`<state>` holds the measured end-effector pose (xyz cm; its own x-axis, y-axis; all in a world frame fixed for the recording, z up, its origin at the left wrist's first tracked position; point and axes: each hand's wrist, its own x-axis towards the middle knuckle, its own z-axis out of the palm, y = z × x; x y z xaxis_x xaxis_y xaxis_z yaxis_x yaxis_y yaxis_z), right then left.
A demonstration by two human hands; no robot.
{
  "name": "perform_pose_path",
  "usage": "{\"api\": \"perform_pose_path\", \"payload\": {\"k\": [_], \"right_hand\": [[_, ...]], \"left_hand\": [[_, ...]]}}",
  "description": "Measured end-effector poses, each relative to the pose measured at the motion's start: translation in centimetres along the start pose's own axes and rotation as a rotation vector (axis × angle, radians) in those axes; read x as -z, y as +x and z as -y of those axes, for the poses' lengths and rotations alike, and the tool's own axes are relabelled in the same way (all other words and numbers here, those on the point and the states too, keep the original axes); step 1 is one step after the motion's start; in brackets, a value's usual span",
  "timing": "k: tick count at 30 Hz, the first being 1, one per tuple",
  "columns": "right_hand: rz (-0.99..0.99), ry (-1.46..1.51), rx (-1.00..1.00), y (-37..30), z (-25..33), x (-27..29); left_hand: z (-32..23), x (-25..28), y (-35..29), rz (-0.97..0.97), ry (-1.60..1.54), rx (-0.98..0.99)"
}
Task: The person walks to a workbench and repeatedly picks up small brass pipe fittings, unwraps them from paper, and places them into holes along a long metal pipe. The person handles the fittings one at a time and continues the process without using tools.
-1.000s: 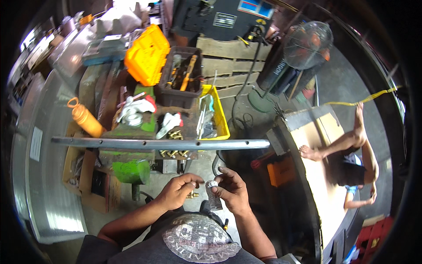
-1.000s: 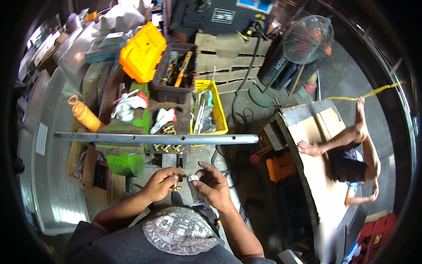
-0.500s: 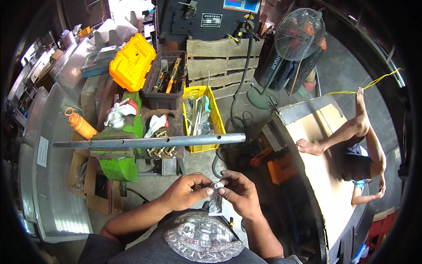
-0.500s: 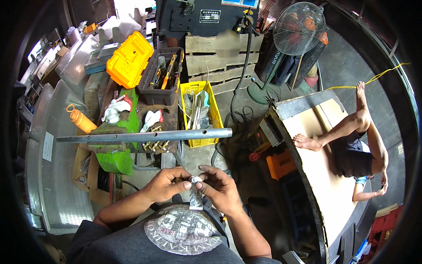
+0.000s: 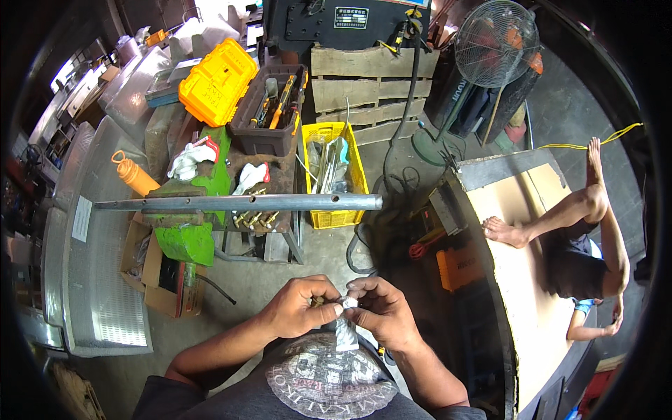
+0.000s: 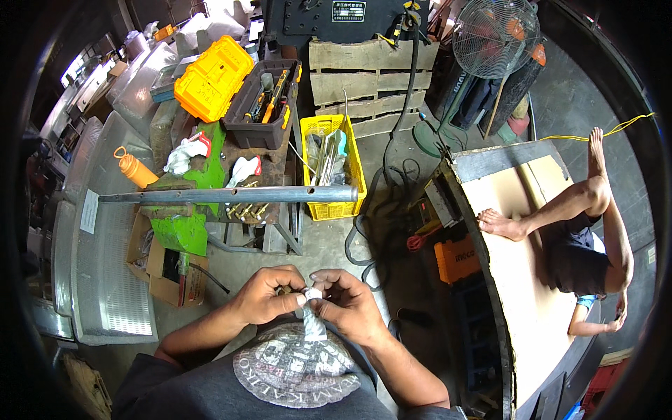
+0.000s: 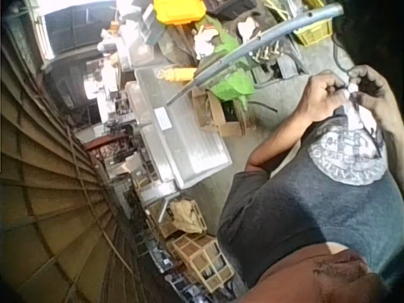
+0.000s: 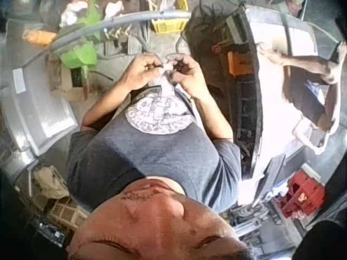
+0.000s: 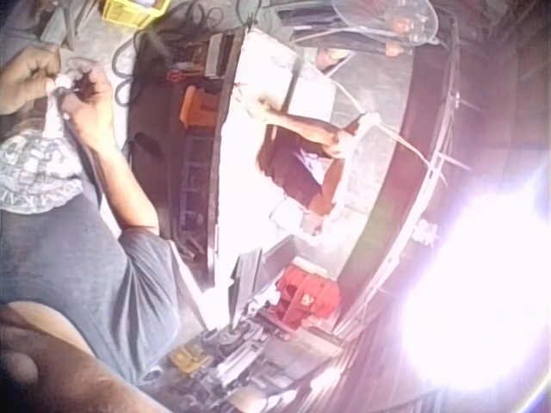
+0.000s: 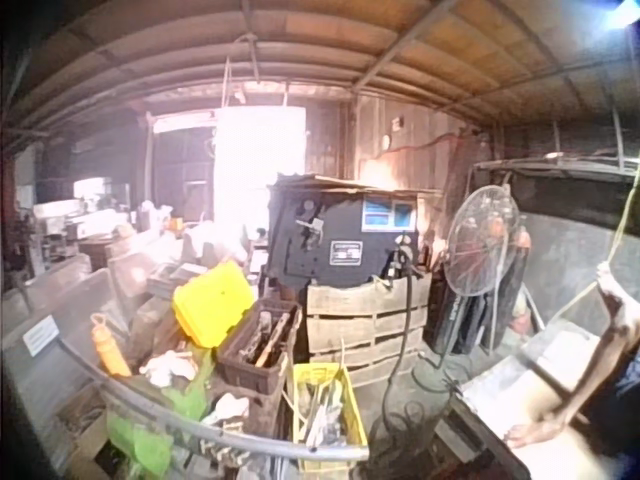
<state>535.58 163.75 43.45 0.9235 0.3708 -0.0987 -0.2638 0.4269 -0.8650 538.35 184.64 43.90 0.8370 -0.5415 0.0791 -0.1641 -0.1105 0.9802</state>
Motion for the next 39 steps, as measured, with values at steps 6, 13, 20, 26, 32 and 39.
{"api": "perform_pose_path", "payload": {"k": [6,13,20,26,32,39], "right_hand": [[0.061,-0.022,-0.076,-1.0,1.4,0.7],[0.058,-0.030,-0.097,-1.8,1.7,1.5],[0.066,-0.067,-0.046,-2.8,2.1,1.2],[0.107,-0.172,-0.076,-1.7,3.1,2.7],[0.131,-0.405,-0.012,-1.4,4.5,2.5],[0.241,-0.776,0.153,-0.6,6.2,2.4]], "left_hand": [[-1.1,-0.6,-0.1,0.051,0.046,-0.009],[-1.0,-1.3,-0.2,0.055,0.016,-0.035],[-1.5,-1.6,0.1,0.127,-0.041,-0.030],[-0.8,-1.5,1.0,0.131,-0.074,-0.006],[-0.4,-0.9,1.3,0.199,-0.185,0.184],[-0.6,-0.9,1.7,0.170,-0.244,0.229]]}}
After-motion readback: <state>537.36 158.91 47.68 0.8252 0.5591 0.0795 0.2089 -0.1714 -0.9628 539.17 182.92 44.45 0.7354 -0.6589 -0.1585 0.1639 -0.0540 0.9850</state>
